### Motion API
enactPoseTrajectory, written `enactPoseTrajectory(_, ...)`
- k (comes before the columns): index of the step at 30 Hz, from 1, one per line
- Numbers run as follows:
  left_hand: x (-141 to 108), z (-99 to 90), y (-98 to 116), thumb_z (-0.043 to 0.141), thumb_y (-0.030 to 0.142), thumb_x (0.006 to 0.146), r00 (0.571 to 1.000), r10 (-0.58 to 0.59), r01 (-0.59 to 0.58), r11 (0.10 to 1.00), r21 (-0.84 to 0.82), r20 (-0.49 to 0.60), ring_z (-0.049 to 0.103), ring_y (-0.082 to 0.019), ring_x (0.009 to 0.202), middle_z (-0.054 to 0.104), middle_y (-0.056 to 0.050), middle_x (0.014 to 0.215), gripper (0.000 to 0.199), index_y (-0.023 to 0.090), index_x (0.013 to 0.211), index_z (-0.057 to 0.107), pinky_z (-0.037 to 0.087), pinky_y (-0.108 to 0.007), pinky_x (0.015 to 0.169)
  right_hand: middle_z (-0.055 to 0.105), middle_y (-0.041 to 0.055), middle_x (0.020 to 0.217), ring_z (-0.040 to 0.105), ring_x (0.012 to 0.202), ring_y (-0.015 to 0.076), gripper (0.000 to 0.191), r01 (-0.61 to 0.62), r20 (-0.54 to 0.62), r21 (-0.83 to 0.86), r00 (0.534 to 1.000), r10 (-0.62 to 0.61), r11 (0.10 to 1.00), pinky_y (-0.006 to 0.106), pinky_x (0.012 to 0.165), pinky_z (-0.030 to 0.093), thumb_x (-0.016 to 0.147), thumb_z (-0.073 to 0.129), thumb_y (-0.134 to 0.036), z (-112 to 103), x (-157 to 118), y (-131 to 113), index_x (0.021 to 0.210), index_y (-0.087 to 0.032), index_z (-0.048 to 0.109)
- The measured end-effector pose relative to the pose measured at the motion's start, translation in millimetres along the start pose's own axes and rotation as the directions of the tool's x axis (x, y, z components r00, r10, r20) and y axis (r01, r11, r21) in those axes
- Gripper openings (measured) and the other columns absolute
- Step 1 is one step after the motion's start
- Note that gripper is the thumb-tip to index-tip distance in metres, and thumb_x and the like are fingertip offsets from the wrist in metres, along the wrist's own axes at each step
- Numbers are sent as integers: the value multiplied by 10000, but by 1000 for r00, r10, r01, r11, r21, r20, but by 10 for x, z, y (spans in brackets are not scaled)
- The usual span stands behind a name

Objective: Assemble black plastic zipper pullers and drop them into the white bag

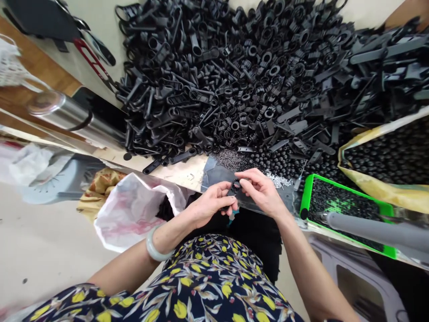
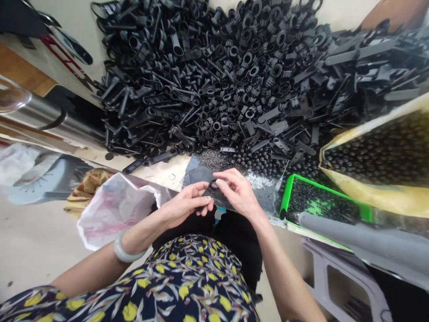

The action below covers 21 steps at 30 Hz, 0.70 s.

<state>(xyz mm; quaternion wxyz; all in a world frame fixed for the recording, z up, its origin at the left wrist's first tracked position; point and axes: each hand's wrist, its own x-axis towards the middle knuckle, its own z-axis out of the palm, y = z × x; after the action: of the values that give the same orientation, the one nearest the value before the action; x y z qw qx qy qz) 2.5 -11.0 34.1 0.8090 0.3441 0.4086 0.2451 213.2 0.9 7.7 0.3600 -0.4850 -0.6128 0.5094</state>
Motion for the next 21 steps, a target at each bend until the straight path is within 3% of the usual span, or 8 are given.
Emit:
enactPoseTrajectory(4,0,5,-4,760,339,849,999,-30,30,999,18,-14,524,-84,592,651,21,747,428,173,1200,581,335,-224,567,651,47,1130,650,814,128,344,51,87,-115,995,-41,992,274,728,581,964,724,-466,-93,-34,-19,1272,-316,748)
enactPoseTrajectory(8,-54,95,-45,803,442,838,998,-65,66,996,54,-16,516,-113,652,626,18,760,542,193,1265,583,370,-240,609,665,38,1041,675,845,153,333,120,65,-202,992,-108,972,294,757,592,974,710,-462,-108,-132,-115,1256,-290,753)
enactPoseTrajectory(11,-83,164,-96,833,565,793,982,-117,135,984,115,-151,475,-120,649,582,37,739,697,228,1341,564,355,-236,608,705,24,1061,722,908,179,330,178,28,-244,984,-176,953,317,837,626,972,706,-468,-96,-267,-205,1264,-321,752)
enactPoseTrajectory(13,-51,179,-118,871,623,711,972,-117,153,973,170,-204,460,-130,624,572,39,715,747,250,1293,588,338,-239,587,744,-12,1107,748,936,179,310,156,-1,-313,986,-165,937,286,847,641,986,695,-380,-97,-336,-217,1294,-382,732)
enactPoseTrajectory(17,-24,219,-117,875,652,660,980,-150,182,942,282,-131,395,-139,542,538,37,647,645,264,1119,642,283,-254,528,773,-72,1193,774,998,185,390,124,-56,-450,984,-166,884,236,906,642,906,801,-347,-79,-485,-188,1279,-437,731)
enactPoseTrajectory(21,-85,328,-109,833,650,734,979,-175,202,916,347,-108,414,-131,602,519,39,675,553,225,1020,624,325,-232,551,760,-32,1216,752,1063,170,315,127,-38,-481,985,-166,867,210,978,591,1015,654,-347,-87,-695,-203,1323,-353,720)
